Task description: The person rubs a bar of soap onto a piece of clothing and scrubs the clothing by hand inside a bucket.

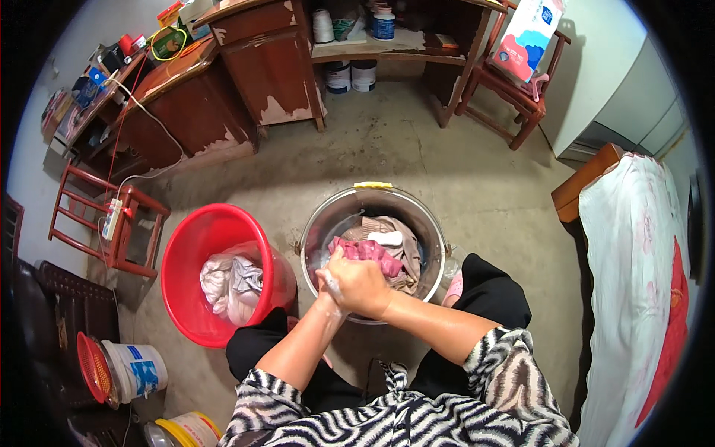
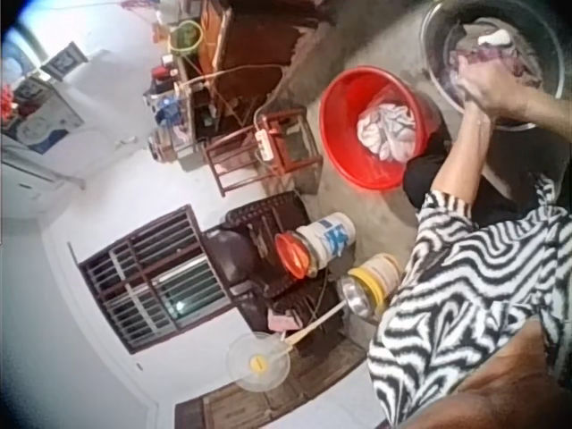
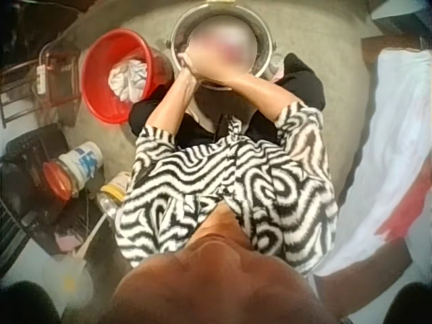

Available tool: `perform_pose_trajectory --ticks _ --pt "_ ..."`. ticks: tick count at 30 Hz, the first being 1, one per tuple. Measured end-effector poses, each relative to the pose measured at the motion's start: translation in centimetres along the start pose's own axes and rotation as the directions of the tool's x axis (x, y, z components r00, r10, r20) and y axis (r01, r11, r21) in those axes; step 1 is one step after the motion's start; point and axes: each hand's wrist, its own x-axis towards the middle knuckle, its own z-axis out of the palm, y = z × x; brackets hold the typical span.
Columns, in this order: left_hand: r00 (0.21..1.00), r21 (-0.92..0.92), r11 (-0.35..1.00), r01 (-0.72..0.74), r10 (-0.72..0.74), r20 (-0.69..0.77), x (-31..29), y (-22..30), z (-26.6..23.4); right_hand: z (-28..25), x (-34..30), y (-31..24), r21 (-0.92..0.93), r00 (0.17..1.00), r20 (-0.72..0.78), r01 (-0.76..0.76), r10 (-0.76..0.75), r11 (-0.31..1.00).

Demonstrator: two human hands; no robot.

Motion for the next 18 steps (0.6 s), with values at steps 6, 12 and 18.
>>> perform_pose_trajectory --ticks 6,12,18 --pt "0.749 0.39 0.871 0.298 0.04 -0.662 0.4 -0.1 5.7 -0.3 0.1 3.9 -0.045 0.953 -0.005 -0.302 0.302 0.952" --pt "0.809 0.343 0.914 0.214 0.03 -0.586 -0.7 0.2 4.4 0.0 -0.2 0.9 -0.043 0.999 -0.013 -0.042 0.041 0.998" --pt "0.743 0.416 0.861 0.293 0.069 -0.666 0.4 0.0 6.0 0.1 0.2 3.2 -0.07 0.955 -0.089 -0.289 0.283 0.955"
